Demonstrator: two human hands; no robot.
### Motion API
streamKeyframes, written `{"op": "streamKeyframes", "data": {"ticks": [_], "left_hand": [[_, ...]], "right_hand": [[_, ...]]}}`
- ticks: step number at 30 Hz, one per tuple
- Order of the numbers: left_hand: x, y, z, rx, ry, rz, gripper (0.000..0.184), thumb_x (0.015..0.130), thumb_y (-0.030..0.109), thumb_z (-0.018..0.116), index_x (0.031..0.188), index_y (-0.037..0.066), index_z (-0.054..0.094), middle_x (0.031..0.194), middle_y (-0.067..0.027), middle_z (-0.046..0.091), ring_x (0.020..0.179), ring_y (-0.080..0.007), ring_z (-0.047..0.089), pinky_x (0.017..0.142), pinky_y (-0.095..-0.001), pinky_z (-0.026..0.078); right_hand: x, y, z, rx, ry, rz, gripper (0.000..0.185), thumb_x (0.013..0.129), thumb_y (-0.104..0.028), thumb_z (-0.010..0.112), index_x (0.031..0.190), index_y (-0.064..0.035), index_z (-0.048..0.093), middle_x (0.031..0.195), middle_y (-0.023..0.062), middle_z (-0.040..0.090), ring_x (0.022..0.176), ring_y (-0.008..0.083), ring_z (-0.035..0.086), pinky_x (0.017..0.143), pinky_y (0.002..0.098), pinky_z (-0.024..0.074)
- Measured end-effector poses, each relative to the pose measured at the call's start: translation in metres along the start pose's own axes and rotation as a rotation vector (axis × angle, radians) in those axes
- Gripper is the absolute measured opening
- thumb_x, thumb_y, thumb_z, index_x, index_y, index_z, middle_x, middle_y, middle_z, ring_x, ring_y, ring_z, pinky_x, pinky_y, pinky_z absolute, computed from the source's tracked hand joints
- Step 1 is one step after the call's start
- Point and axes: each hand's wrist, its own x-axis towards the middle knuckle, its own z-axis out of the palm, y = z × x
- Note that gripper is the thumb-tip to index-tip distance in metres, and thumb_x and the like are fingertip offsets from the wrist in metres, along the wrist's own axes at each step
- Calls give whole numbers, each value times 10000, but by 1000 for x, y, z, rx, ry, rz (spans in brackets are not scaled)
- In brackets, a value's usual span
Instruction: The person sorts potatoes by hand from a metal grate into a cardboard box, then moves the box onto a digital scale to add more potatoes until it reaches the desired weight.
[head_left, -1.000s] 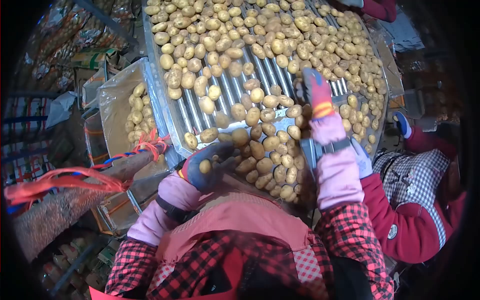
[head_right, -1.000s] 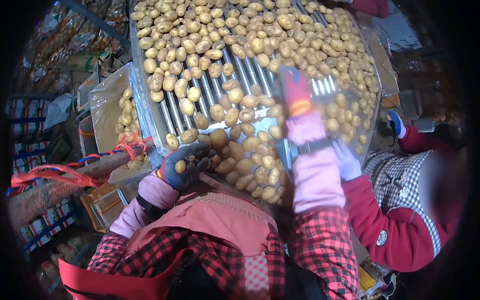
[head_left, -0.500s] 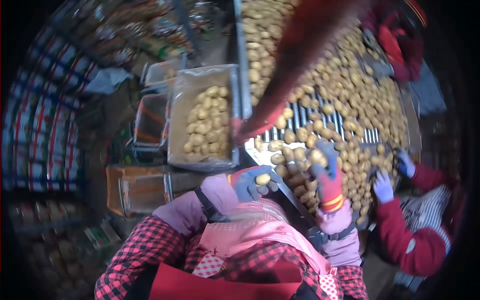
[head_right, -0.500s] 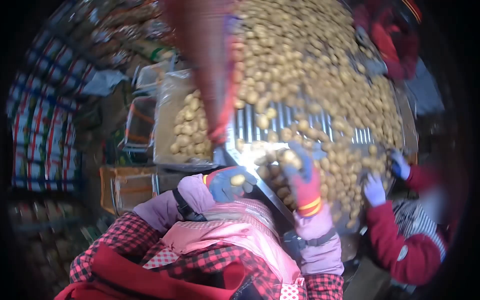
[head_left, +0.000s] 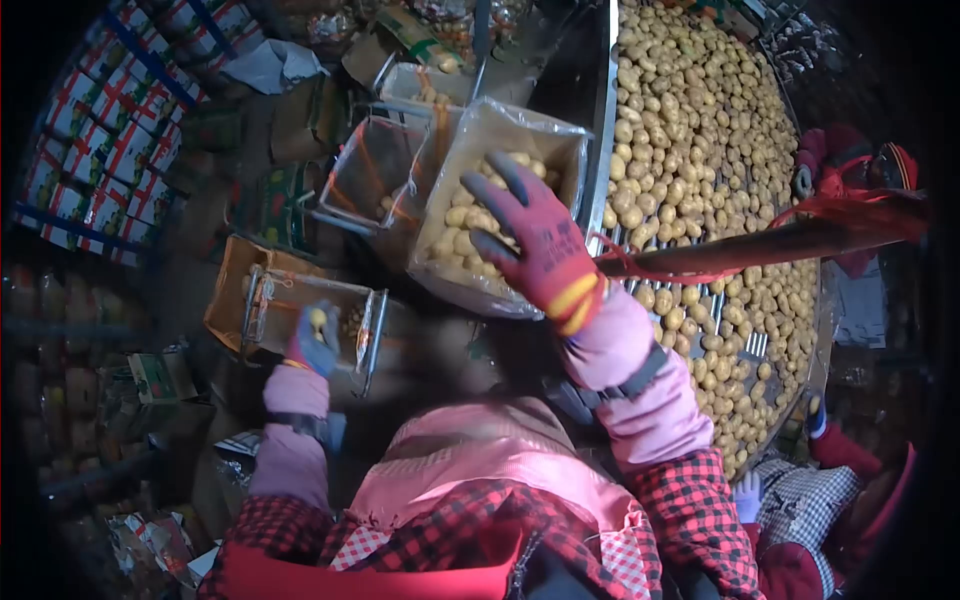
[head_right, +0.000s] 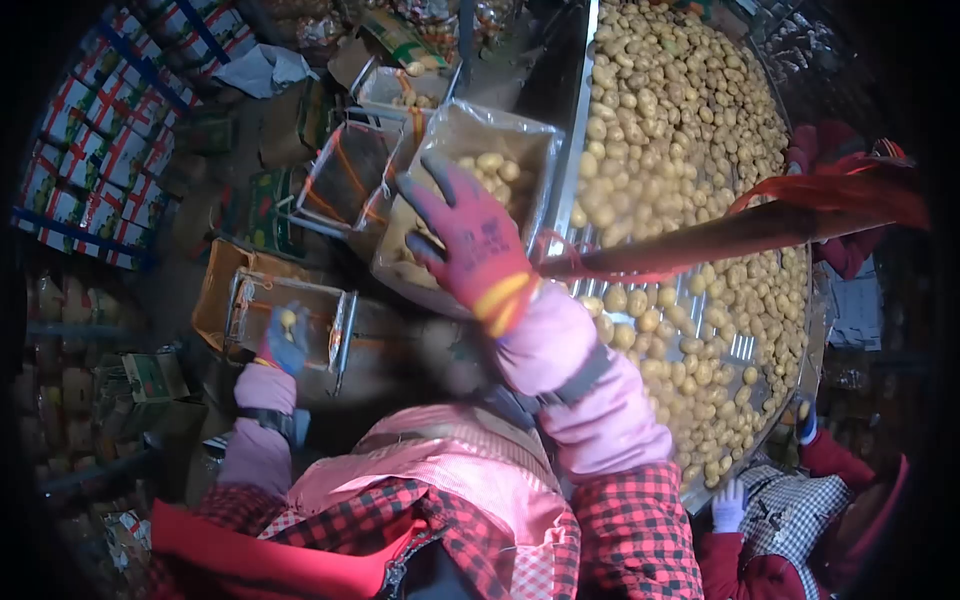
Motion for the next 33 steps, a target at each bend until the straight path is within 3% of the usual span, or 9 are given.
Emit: {"op": "streamKeyframes", "data": {"ticks": [1,6,7,9,12,23,26,29,33], "left_hand": [[7,10,-8,-13,241,136,458,994,425,638,1248,44,641,1117,-101,706,977,-182,674,781,-270,590],[42,39,-93,721,-225,93,429,1052,252,550,1438,111,424,1277,-88,595,1050,-186,635,872,-295,568],[38,32,-80,704,-372,55,546,1054,289,550,1522,74,369,1439,-143,541,1141,-223,647,927,-304,565],[-27,-34,60,575,-427,-387,342,1034,158,567,1368,110,510,1163,-65,644,998,-184,634,861,-317,560],[-60,-107,155,1231,-714,-384,516,1053,357,537,1469,61,464,1318,-136,621,1197,-246,631,946,-348,543],[-27,-266,263,1146,-1228,-945,664,1004,431,621,1482,11,435,1250,-88,614,1120,-177,605,956,-327,511],[-52,-290,287,1561,-1627,-198,530,1046,295,575,1451,-31,476,1374,-135,587,1242,-213,578,1048,-342,466],[-70,-334,322,1608,-1812,101,417,1020,156,580,1392,-30,556,1398,-168,594,1329,-281,533,1145,-389,380],[-83,-402,322,1673,-2229,702,525,873,261,712,1364,109,611,1394,-184,572,1343,-444,450,1161,-536,320]], "right_hand": [[-16,-5,-9,57,-46,19,529,816,-114,766,1327,-71,634,1448,241,510,1330,390,518,1056,437,459],[-80,-48,-162,78,111,77,519,827,-176,771,1300,-20,625,1368,208,577,1246,380,577,1056,432,448],[-99,-56,-193,10,182,109,526,826,-179,772,1304,-21,621,1370,209,575,1249,382,573,1059,434,445],[-142,-71,-245,-141,315,198,540,824,-185,772,1313,-22,612,1374,210,570,1256,386,566,1064,440,439],[-218,-106,-286,-362,492,369,561,821,-194,773,1326,-24,599,1381,212,564,1266,392,555,1072,448,430],[-463,-243,-267,-815,922,1144,639,809,-227,776,1375,-32,552,1406,218,538,1302,414,514,1101,477,399],[-489,-246,-267,-826,962,1245,661,806,-235,777,1388,-34,539,1412,220,531,1312,420,503,1108,486,390],[-509,-241,-265,-846,1004,1312,682,803,-244,778,1401,-36,526,1419,221,524,1322,426,492,1116,494,381],[-534,-216,-264,-817,992,1397,711,798,-256,779,1419,-39,509,1428,224,515,1335,434,478,1127,504,370]]}}
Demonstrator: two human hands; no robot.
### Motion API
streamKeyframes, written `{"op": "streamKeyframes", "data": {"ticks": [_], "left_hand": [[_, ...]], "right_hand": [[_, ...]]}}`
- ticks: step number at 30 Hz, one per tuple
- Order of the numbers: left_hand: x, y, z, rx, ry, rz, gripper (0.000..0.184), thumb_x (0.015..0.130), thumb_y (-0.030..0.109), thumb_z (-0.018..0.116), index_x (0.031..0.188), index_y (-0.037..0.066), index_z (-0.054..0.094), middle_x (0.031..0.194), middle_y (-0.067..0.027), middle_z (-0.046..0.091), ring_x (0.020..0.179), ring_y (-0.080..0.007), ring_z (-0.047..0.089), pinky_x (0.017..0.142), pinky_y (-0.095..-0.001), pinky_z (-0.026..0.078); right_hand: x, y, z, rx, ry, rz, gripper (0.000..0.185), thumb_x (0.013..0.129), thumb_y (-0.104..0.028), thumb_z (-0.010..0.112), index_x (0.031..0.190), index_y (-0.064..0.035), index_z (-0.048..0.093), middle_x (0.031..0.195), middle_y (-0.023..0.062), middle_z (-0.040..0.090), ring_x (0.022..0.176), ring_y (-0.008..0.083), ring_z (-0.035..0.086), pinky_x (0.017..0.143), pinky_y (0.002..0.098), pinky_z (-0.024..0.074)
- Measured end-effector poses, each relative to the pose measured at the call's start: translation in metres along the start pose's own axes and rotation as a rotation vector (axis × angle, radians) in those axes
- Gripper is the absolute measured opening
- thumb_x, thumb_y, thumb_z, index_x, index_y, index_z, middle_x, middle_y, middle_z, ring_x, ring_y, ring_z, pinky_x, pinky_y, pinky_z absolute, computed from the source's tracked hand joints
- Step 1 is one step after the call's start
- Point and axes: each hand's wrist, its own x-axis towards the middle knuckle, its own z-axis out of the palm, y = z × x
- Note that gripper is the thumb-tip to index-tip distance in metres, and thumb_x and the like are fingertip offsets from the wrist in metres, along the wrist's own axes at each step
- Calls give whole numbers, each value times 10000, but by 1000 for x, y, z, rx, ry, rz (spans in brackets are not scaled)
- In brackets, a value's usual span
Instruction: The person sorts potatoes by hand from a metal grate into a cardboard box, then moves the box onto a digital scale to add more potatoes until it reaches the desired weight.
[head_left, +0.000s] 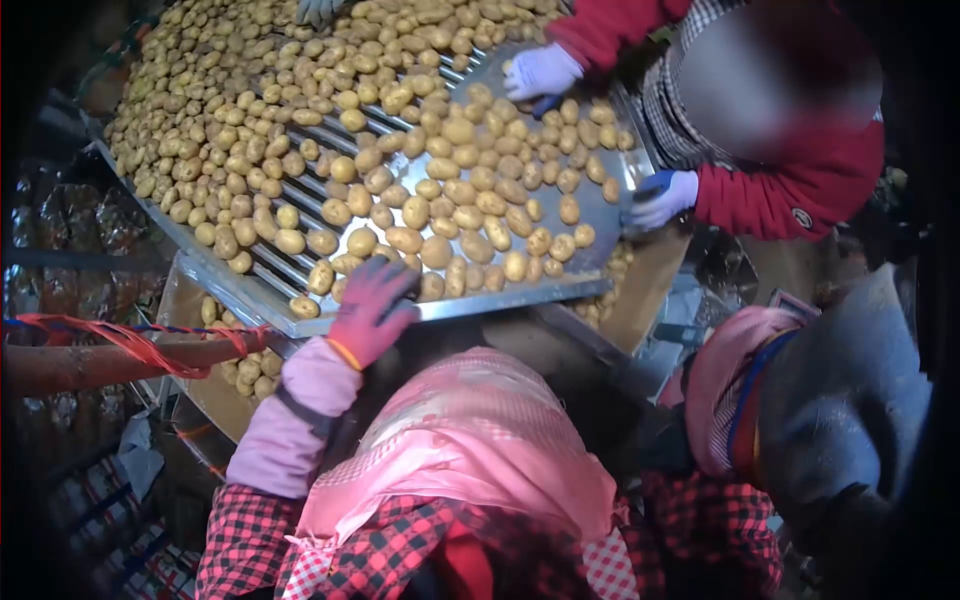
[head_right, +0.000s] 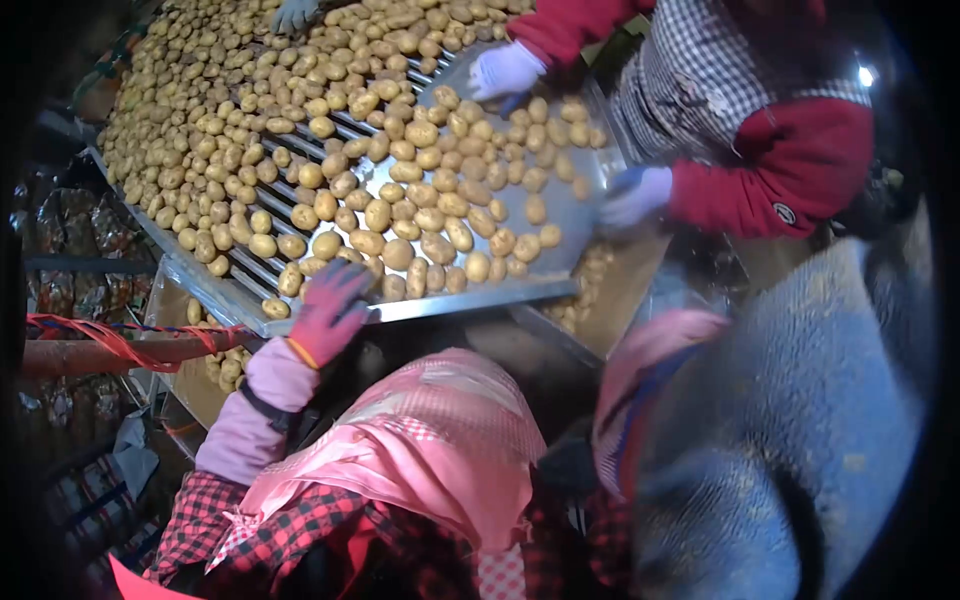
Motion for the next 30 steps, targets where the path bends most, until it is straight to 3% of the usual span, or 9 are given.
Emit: {"op": "streamKeyframes", "data": {"ticks": [10,13,15,17,20,22,25,28,30], "left_hand": [[13,-75,-28,540,104,-299,698,786,428,723,1417,172,570,1477,-182,476,1383,-473,364,1150,-618,255],[20,-57,-11,555,120,-405,798,768,435,736,1457,108,505,1520,-260,394,1426,-495,307,1158,-638,220],[35,-32,0,575,-18,-349,789,800,444,721,1451,62,491,1509,-261,395,1433,-516,282,1157,-653,205],[35,-20,29,369,-19,-197,700,825,404,704,1422,84,528,1470,-246,439,1394,-485,349,1158,-647,209],[41,-6,29,214,-126,-29,640,837,369,698,1392,84,557,1456,-222,466,1353,-462,405,1161,-608,239],[53,-8,18,141,-92,47,598,844,319,705,1367,66,565,1424,-206,500,1313,-465,450,1119,-568,322],[60,-59,-1,317,334,-61,547,842,296,708,1326,61,609,1364,-242,523,1229,-472,485,1060,-579,362],[85,-81,-6,498,371,-367,717,845,400,708,1427,33,504,1439,-282,453,1362,-508,374,1127,-599,299],[95,-34,20,470,73,-279,778,819,459,719,1436,40,494,1451,-288,441,1364,-527,364,1134,-602,298]], "right_hand": [[-97,-43,300,147,-483,-171,783,788,-286,782,1463,-46,466,1450,229,492,1367,454,441,1153,532,341],[-96,-71,339,-259,-709,-419,786,847,-574,656,1504,-187,463,1513,142,462,1448,360,367,1178,533,284],[-68,-47,366,-72,-700,-416,759,876,-567,628,1515,-200,448,1534,132,445,1460,370,339,1184,545,264],[-22,-53,356,-334,-824,-253,719,923,-548,587,1508,-154,443,1547,206,403,1475,405,308,1189,553,255],[-31,-31,346,-349,-521,-236,716,920,-530,598,1489,-117,464,1524,214,430,1477,395,311,1193,556,245],[-63,-26,308,-140,-450,-276,605,897,-404,653,1413,-109,541,1423,170,537,1344,372,467,1121,535,340],[-128,-4,247,151,-594,-260,543,867,-224,703,1369,-57,581,1344,182,595,1234,378,574,1001,468,490],[-175,19,227,191,-574,-120,553,870,-216,707,1379,-47,570,1359,191,582,1214,394,577,997,477,496],[-179,18,221,162,-577,-74,497,880,-188,710,1340,-39,594,1359,210,575,1200,414,584,1012,477,493]]}}
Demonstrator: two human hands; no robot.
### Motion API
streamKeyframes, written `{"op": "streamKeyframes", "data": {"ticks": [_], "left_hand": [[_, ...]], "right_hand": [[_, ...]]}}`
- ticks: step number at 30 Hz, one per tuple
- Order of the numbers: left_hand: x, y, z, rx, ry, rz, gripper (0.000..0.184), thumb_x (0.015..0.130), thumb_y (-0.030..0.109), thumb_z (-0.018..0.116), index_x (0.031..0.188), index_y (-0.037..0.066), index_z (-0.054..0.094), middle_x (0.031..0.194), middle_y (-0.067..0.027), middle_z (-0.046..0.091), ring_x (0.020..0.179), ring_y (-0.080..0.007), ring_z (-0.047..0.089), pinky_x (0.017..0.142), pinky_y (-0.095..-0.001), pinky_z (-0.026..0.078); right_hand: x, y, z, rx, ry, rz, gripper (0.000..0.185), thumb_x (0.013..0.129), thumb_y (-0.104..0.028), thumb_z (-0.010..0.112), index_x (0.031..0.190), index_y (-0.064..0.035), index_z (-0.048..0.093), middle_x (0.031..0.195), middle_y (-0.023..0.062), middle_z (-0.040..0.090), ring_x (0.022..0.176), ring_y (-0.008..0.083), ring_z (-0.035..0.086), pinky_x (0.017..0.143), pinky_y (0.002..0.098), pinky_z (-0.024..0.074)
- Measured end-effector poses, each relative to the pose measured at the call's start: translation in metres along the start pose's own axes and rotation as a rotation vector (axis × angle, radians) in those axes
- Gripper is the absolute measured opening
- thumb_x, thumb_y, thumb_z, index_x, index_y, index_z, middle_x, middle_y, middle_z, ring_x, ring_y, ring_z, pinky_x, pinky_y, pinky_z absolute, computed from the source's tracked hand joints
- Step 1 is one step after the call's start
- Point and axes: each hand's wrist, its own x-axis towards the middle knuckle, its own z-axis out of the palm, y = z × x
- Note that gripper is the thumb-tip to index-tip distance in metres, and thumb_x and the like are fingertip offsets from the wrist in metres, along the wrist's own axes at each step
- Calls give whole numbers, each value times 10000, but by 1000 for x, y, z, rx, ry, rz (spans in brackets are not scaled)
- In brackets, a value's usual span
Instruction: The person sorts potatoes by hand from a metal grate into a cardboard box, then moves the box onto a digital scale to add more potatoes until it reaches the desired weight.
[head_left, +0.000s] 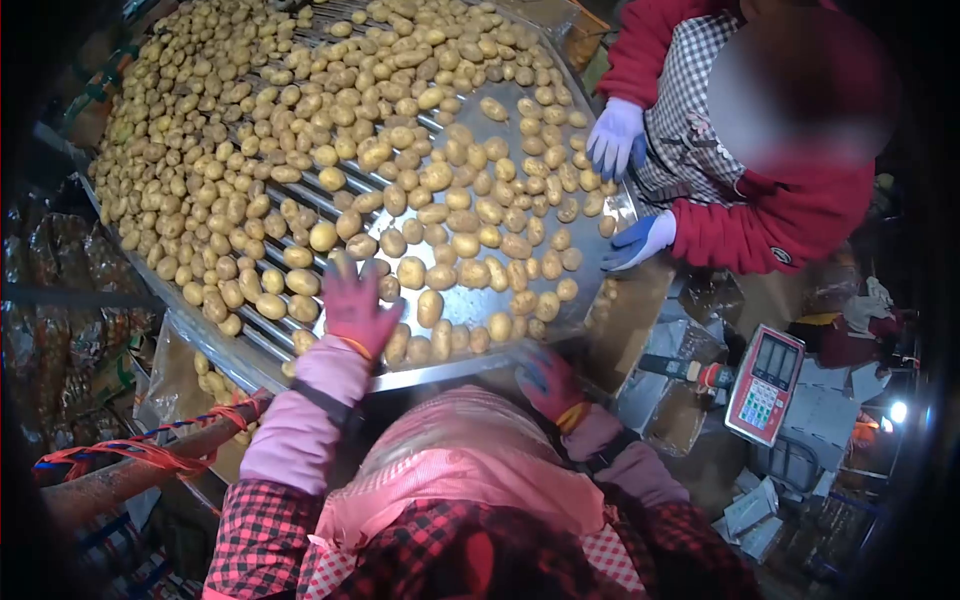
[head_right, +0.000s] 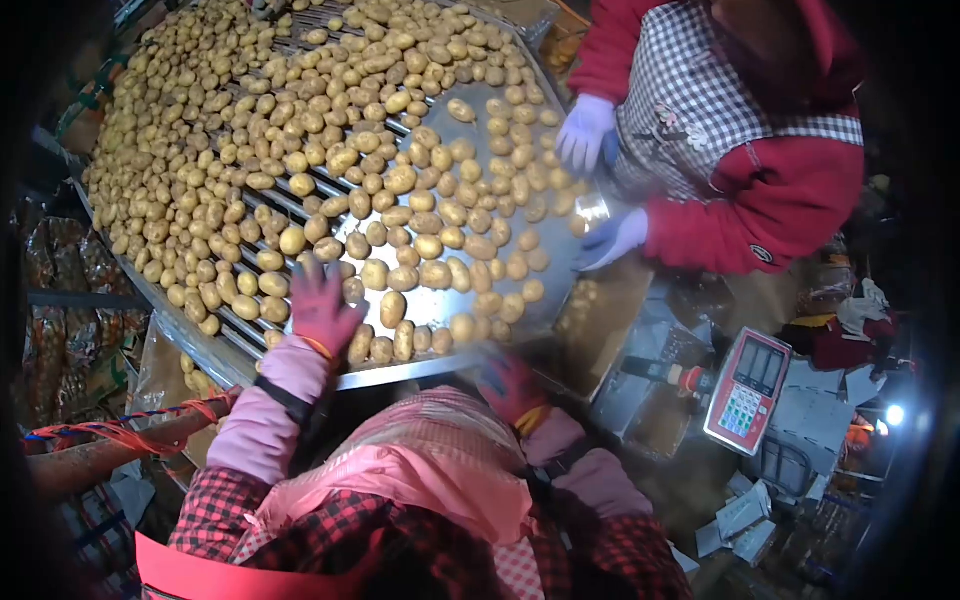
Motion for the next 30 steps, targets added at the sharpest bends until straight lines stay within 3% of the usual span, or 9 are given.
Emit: {"op": "streamKeyframes", "data": {"ticks": [3,6,9,12,14,20,22,25,30], "left_hand": [[-32,42,13,-196,-156,198,796,808,481,711,1456,86,471,1450,-253,460,1354,-534,379,1131,-600,312],[-45,14,-8,-396,-77,398,607,818,310,732,1358,88,568,1380,-240,526,1300,-481,460,1109,-572,351],[-61,-26,-36,-381,142,160,522,786,203,741,1263,37,609,1292,-233,540,1229,-466,487,1088,-562,358],[-88,-73,-29,34,216,-171,658,846,292,714,1410,13,522,1408,-272,481,1283,-494,441,1098,-569,335],[-104,-96,-8,22,167,-277,668,856,322,708,1413,8,513,1440,-272,468,1306,-486,433,1120,-565,320],[-101,-92,-4,-130,49,-401,667,876,384,696,1417,32,524,1429,-289,515,1277,-443,527,1085,-525,391],[-101,-90,-8,-229,102,-405,535,926,334,668,1364,38,584,1321,-257,613,1156,-411,630,991,-474,486],[-105,-84,-22,-499,110,-436,382,982,253,622,1298,40,651,1141,-214,708,1040,-360,701,900,-408,547],[-107,-85,-21,-603,255,-409,387,957,171,650,1299,-9,634,1153,-229,705,1041,-375,698,908,-424,543]], "right_hand": [[11,-8,1,-40,21,21,409,893,-178,721,1264,-27,641,1324,230,603,1186,415,607,1012,464,502],[8,11,15,-11,44,-19,420,890,-178,720,1273,-29,633,1326,236,602,1194,412,606,1018,466,495],[15,-4,2,4,4,-9,437,886,-166,714,1295,-41,622,1361,206,580,1239,402,576,1047,470,475],[14,5,7,-20,-31,-46,435,891,-170,704,1305,-66,624,1379,191,566,1248,401,565,1053,476,469],[15,6,8,-34,-72,-50,430,898,-180,694,1313,-89,627,1385,184,562,1247,399,563,1052,478,468],[32,-4,-7,-154,-238,-114,469,904,-208,676,1358,-119,606,1394,189,562,1222,404,574,1034,475,474],[36,-9,-17,-141,-265,-130,503,894,-234,684,1372,-108,585,1392,209,562,1190,433,576,1012,504,473],[59,-3,-28,-87,-419,182,494,890,-155,667,1368,-63,585,1391,230,562,1214,428,580,1026,464,485],[140,-2,-4,-142,37,-165,562,883,-198,694,1403,-44,544,1379,242,559,1259,432,552,1051,462,465]]}}
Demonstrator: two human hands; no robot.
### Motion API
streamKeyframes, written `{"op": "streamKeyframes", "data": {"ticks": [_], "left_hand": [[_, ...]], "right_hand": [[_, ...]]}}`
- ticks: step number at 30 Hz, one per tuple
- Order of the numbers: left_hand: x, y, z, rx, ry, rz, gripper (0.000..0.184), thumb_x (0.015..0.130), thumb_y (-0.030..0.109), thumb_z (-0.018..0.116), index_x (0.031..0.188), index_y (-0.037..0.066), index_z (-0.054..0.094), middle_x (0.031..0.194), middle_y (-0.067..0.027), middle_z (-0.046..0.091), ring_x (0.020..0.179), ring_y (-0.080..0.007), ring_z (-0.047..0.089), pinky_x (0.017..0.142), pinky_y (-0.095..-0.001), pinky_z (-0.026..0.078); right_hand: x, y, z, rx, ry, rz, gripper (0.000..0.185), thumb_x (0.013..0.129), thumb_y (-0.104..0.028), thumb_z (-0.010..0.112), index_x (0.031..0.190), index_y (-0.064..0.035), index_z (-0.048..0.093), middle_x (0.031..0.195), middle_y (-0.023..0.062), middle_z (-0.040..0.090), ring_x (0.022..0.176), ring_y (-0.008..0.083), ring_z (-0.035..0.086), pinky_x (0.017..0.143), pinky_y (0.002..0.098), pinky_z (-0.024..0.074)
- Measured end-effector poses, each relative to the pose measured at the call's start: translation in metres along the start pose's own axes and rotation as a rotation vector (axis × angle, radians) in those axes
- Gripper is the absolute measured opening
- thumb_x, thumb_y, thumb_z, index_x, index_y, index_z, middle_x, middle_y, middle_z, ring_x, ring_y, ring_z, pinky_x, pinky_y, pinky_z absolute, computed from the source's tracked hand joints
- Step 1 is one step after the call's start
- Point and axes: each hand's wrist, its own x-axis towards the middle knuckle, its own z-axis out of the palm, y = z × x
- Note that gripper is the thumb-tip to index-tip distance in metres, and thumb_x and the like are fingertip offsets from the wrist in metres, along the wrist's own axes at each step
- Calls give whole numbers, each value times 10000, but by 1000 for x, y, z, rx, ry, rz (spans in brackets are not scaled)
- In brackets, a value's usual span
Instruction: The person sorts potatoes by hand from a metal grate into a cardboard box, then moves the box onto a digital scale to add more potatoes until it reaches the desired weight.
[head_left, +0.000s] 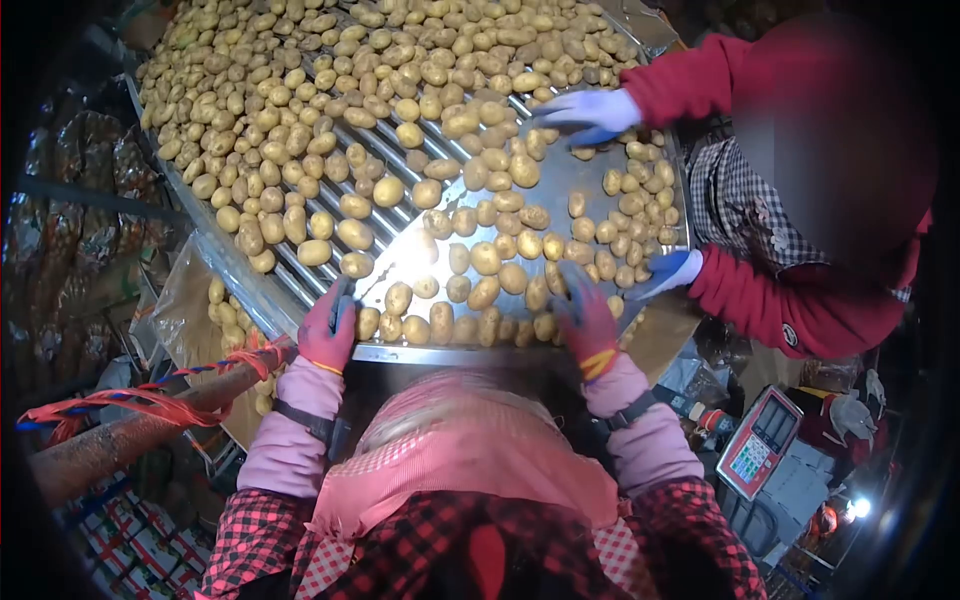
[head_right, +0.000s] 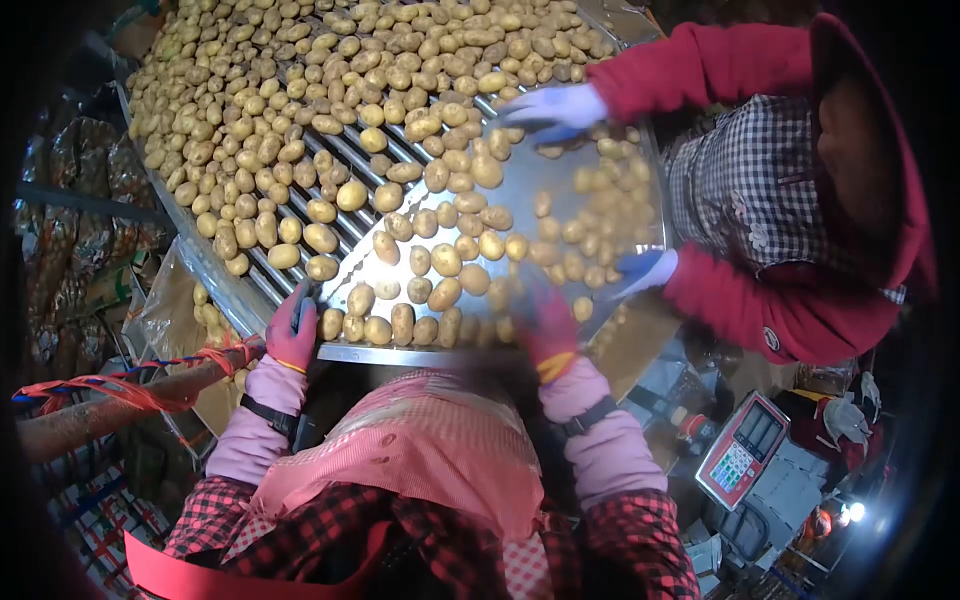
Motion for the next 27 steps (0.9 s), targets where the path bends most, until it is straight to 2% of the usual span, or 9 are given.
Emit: {"op": "streamKeyframes", "data": {"ticks": [3,6,9,12,17,19,23,24,27], "left_hand": [[6,-1,-4,178,76,133,440,920,129,668,1328,-19,599,1236,-244,655,1136,-420,624,1000,-466,487],[10,-21,3,426,101,195,571,865,209,726,1362,-13,554,1334,-274,567,1218,-475,521,1065,-553,396],[12,-11,3,438,82,162,568,850,227,734,1332,-17,561,1258,-275,583,1162,-477,537,1053,-562,394],[17,-1,0,442,46,138,586,839,240,740,1330,-22,555,1275,-265,587,1170,-461,548,1049,-555,404],[19,-4,3,478,-11,92,625,830,276,747,1350,-7,549,1309,-257,587,1186,-453,551,1070,-555,395],[19,-3,-3,495,-46,69,620,837,282,737,1351,-8,548,1315,-258,586,1188,-453,551,1078,-557,389],[21,-3,3,483,-64,27,606,840,269,730,1346,-12,550,1283,-247,602,1170,-451,562,1082,-558,387],[21,-1,2,516,-63,21,603,837,261,731,1343,-12,551,1273,-243,606,1164,-448,566,1077,-558,392],[26,2,-3,446,-53,45,588,823,243,737,1323,-13,563,1265,-239,610,1156,-441,574,1063,-554,406]], "right_hand": [[36,-47,26,-48,-11,-96,557,875,-302,686,1362,-66,556,1426,226,522,1269,439,517,1051,514,430],[42,-53,58,-255,-285,-372,628,856,-412,681,1345,-39,554,1441,224,512,1320,429,482,1116,528,372],[90,-33,28,-241,-349,-69,726,838,-528,668,1400,-87,540,1451,237,498,1342,439,461,1144,557,335],[146,11,48,-399,157,15,720,849,-564,654,1436,-166,533,1438,258,494,1344,441,459,1136,580,333],[293,-17,77,-291,-51,80,729,871,-610,620,1475,-219,503,1449,242,469,1361,431,428,1124,565,350],[288,-37,91,-359,-95,52,777,854,-646,617,1507,-252,471,1509,207,409,1375,411,409,1092,555,378],[205,-93,80,-383,-464,-306,843,792,-611,675,1465,-139,490,1535,136,404,1403,370,387,1126,595,321],[182,-93,81,-181,-318,-507,738,806,-536,692,1400,-120,558,1472,152,484,1338,351,482,1078,518,412],[220,-62,82,-15,-223,-484,464,849,-387,701,1219,-109,654,1215,171,638,1109,352,619,948,448,507]]}}
